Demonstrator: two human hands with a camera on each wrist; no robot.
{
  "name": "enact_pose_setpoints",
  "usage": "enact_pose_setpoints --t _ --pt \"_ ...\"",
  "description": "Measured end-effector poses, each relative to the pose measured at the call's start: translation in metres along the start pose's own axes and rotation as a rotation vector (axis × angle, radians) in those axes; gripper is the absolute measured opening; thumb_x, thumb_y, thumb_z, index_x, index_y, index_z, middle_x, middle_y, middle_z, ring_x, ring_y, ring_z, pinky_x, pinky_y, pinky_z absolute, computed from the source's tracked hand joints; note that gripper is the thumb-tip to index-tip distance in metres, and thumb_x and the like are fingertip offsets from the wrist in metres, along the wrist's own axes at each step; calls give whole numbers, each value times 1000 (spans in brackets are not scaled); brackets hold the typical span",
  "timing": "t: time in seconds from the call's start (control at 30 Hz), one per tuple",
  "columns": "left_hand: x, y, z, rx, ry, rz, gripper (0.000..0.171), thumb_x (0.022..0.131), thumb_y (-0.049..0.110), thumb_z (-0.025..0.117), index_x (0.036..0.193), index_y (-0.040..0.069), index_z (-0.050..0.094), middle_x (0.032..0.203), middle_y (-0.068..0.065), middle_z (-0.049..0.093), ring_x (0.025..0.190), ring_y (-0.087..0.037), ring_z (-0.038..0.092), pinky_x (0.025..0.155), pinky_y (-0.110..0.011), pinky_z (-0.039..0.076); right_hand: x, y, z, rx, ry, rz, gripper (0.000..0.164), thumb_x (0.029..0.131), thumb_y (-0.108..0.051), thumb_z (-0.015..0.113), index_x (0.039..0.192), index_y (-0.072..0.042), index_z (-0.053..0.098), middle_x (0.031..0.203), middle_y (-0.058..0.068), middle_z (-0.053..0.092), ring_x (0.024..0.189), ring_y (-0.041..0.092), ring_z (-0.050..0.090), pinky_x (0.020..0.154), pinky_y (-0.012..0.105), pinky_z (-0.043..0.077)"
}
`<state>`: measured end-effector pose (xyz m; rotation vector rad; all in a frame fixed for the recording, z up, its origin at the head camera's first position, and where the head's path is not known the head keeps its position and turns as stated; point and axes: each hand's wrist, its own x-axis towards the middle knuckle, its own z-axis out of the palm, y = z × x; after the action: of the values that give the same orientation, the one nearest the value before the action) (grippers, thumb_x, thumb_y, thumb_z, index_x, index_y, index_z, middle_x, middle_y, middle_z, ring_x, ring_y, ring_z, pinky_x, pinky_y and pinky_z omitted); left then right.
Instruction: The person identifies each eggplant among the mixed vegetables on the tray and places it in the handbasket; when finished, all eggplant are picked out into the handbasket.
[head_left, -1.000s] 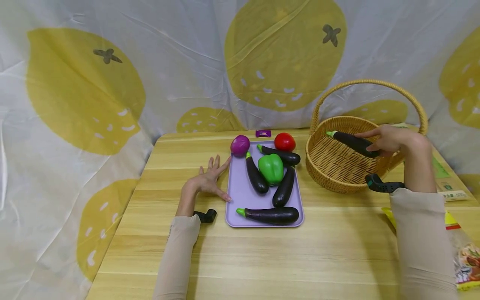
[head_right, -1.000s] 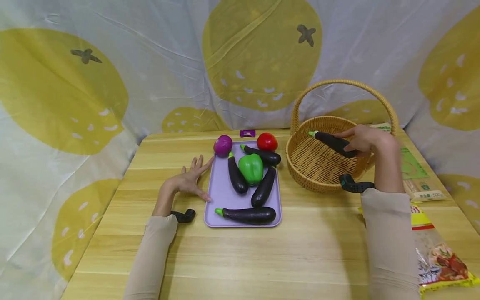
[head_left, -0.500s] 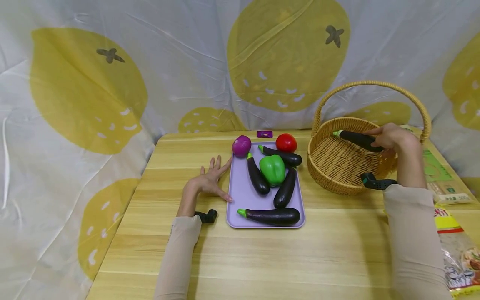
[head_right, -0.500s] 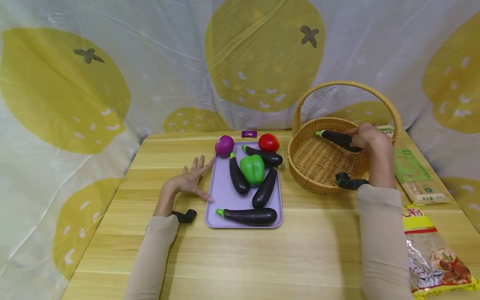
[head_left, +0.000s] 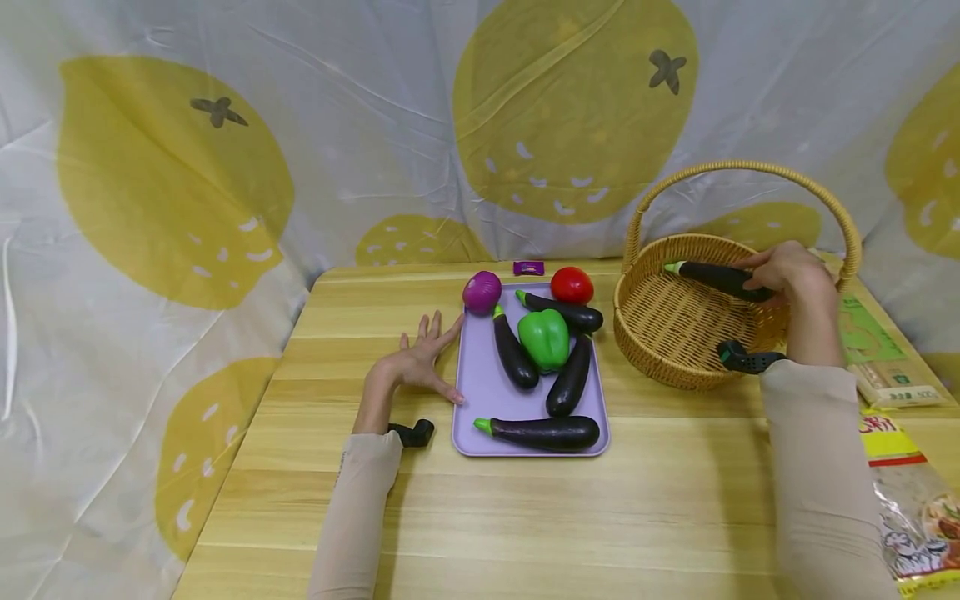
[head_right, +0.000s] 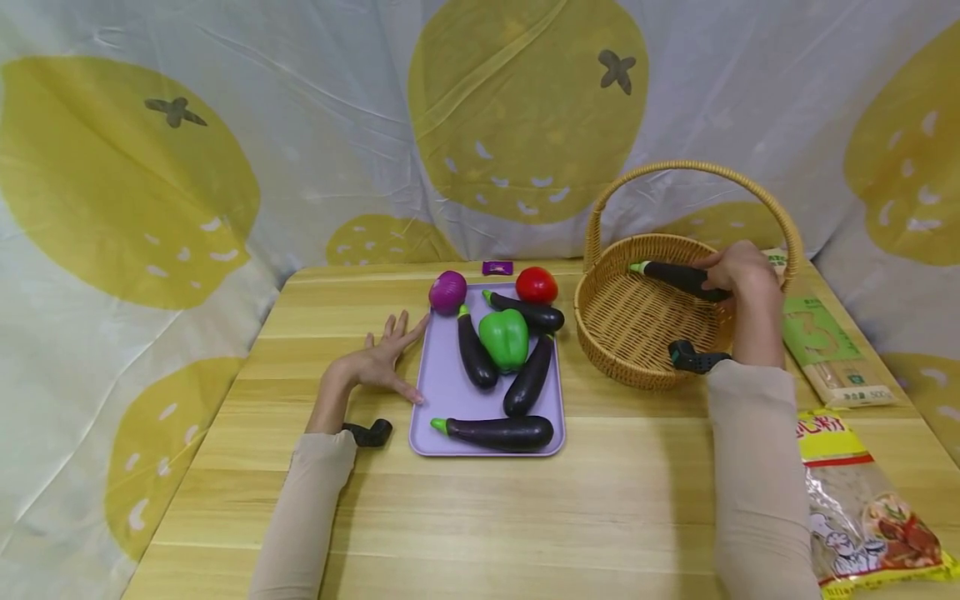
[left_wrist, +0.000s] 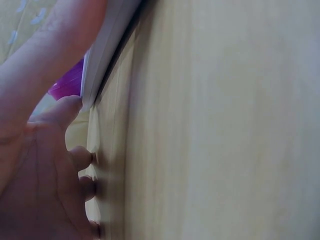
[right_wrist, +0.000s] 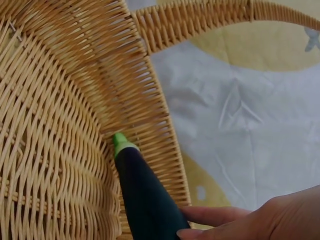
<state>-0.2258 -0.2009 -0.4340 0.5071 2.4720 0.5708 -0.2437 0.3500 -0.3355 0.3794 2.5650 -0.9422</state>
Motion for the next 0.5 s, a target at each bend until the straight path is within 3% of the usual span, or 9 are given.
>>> enact_pose_setpoints --t 0.23,0.5 --pt "0 -1 1 0 -2 9 142 70 48 94 167 28 -8 168 -22 -30 155 -40 -33 121 -71 -20 7 4 8 1 43 66 51 97 1 63 145 5 47 154 43 29 59 14 65 66 36 63" --pt "3 -3 0 15 -7 9 143 70 49 94 166 28 -10 167 -22 -31 155 -40 -32 120 -71 -20 16 8 11 9 29 100 44 96 2 64 140 6 57 151 43 35 62 18 67 68 37 63"
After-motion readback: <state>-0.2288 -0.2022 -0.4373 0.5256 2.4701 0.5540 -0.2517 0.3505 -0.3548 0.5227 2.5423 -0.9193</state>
